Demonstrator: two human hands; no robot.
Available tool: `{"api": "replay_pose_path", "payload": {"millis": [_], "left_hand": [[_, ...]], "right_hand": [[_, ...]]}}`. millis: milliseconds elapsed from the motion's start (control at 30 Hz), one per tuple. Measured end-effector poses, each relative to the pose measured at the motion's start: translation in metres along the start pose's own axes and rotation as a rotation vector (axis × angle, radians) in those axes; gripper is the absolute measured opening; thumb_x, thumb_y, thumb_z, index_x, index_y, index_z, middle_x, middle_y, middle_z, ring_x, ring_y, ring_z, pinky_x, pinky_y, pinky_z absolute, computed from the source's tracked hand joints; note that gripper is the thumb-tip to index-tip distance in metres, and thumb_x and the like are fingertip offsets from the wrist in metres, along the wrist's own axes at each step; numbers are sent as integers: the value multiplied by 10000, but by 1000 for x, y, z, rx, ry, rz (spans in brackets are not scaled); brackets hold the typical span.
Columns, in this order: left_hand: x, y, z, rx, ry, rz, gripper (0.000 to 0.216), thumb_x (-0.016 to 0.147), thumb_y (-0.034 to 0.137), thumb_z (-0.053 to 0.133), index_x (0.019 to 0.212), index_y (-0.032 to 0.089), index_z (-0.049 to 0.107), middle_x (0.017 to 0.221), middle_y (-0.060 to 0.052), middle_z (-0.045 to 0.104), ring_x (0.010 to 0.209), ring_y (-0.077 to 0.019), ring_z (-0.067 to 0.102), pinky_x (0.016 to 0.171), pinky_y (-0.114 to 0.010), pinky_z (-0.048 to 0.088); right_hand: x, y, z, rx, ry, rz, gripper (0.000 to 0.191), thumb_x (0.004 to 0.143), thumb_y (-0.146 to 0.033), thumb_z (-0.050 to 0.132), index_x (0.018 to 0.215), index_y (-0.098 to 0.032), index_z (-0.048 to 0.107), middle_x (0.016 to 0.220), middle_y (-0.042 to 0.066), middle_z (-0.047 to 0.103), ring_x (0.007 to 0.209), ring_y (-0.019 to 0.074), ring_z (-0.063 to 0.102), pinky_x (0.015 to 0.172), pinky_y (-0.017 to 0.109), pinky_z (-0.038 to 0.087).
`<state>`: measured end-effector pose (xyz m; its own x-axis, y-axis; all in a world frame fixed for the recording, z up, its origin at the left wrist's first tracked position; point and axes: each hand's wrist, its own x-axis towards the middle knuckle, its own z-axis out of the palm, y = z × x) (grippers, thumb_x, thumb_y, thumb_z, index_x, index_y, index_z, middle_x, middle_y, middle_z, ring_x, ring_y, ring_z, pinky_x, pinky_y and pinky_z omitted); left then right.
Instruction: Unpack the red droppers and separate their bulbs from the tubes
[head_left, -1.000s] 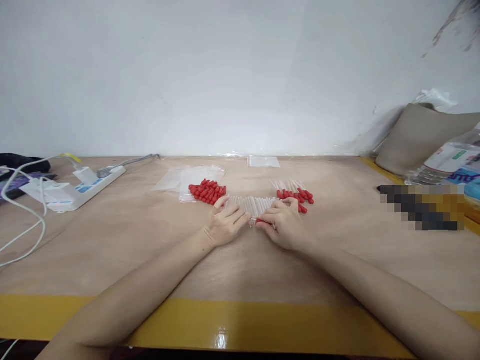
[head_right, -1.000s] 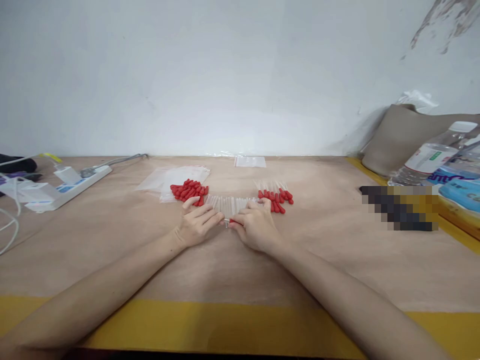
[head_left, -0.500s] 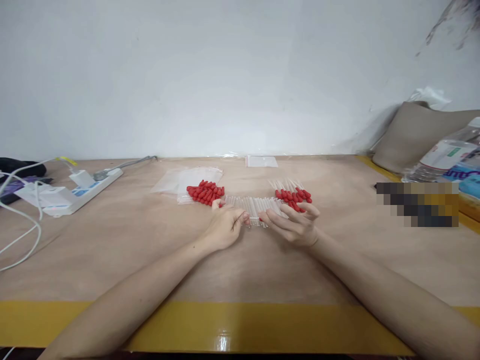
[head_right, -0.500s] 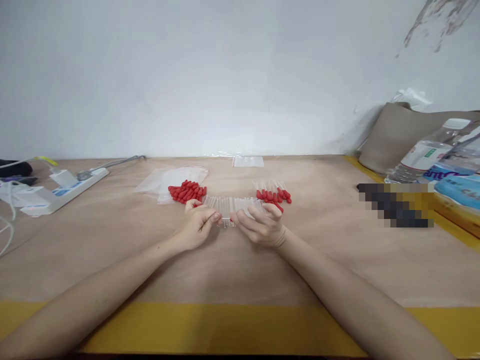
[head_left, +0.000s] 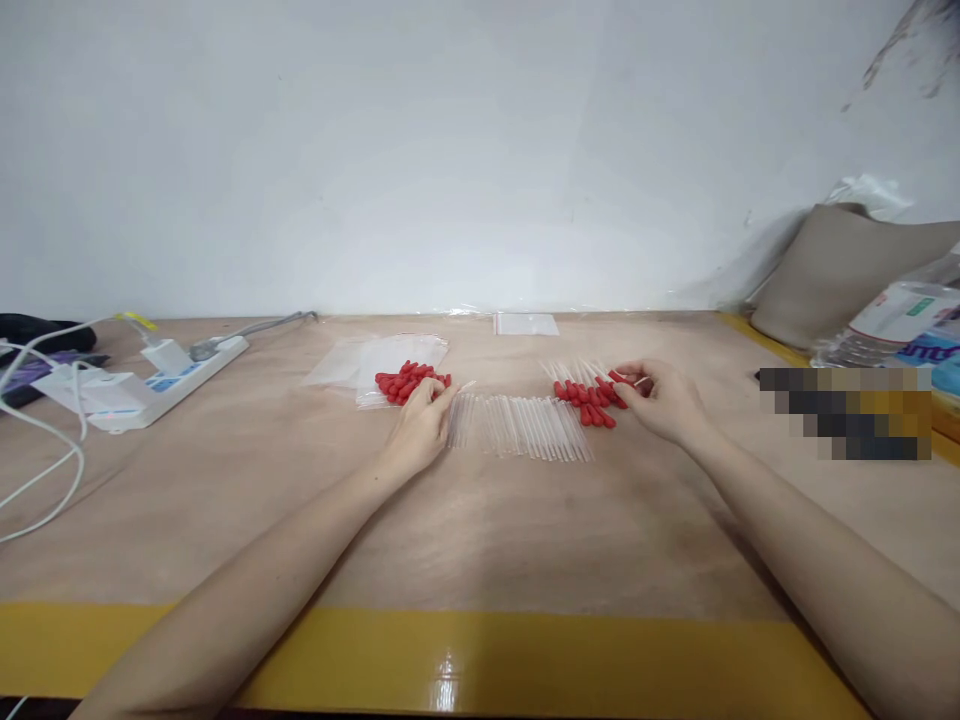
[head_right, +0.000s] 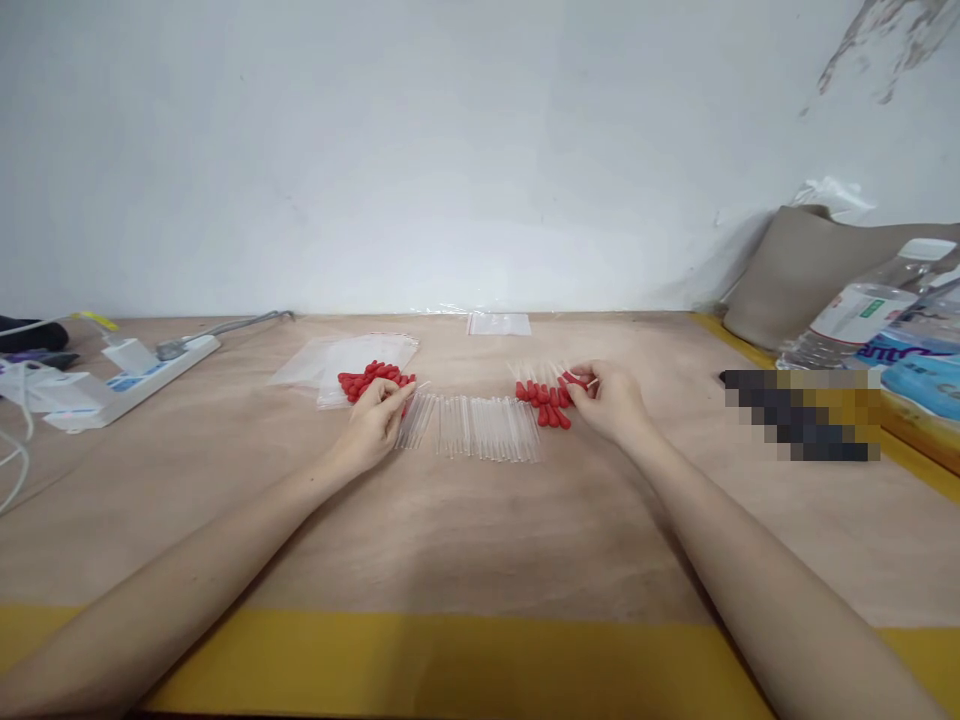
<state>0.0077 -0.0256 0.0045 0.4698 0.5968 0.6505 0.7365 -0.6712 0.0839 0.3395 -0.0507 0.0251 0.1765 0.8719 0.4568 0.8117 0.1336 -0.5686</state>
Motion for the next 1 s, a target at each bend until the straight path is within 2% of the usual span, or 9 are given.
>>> {"api": "replay_pose_path", "payload": {"millis": [67,167,400,567,800,1000], "left_hand": [[-1,-3,3,-1,49,29,275,853,155,379,1055,177,564,798,-36,478,720,-140,467,638,-256,431],[-2,-5,4,-2,102,78,227,854,141,391,964,158,588,804,-46,530,750,-143,506,670,-254,448],[-2,1,4,36,63,203,204,871,195,413,816,165,607,784,-52,607,746,-144,569,665,-255,467],[-4,7,-1,-22,-29,196,192,850,293,480,840,159,617,801,-59,627,756,-156,588,673,-270,481],[-8,13,-5,-42,-142,176,264,831,359,496,904,140,624,835,-92,633,794,-187,581,703,-311,490],[-7,9,-18,-52,-196,190,408,765,463,557,1036,163,612,990,-92,633,942,-223,549,839,-374,444]], "right_hand": [[2,5,-4,16,-71,90,267,650,-288,589,881,-155,590,744,37,615,578,124,537,547,262,425],[2,11,-8,31,-177,143,216,618,-332,613,762,-173,585,690,28,627,595,138,557,530,252,418],[-1,14,-5,-2,-352,186,112,588,-285,605,639,-189,633,638,5,641,611,142,572,534,232,410],[-1,12,-4,-40,-326,200,100,598,-285,603,605,-196,649,604,3,643,606,150,582,540,238,412],[-1,16,1,-10,-390,240,193,663,-349,563,551,-201,620,491,4,601,500,139,557,523,254,409],[-1,13,0,-64,-260,223,168,646,-355,592,577,-202,572,517,4,603,522,144,556,511,255,398]]}}
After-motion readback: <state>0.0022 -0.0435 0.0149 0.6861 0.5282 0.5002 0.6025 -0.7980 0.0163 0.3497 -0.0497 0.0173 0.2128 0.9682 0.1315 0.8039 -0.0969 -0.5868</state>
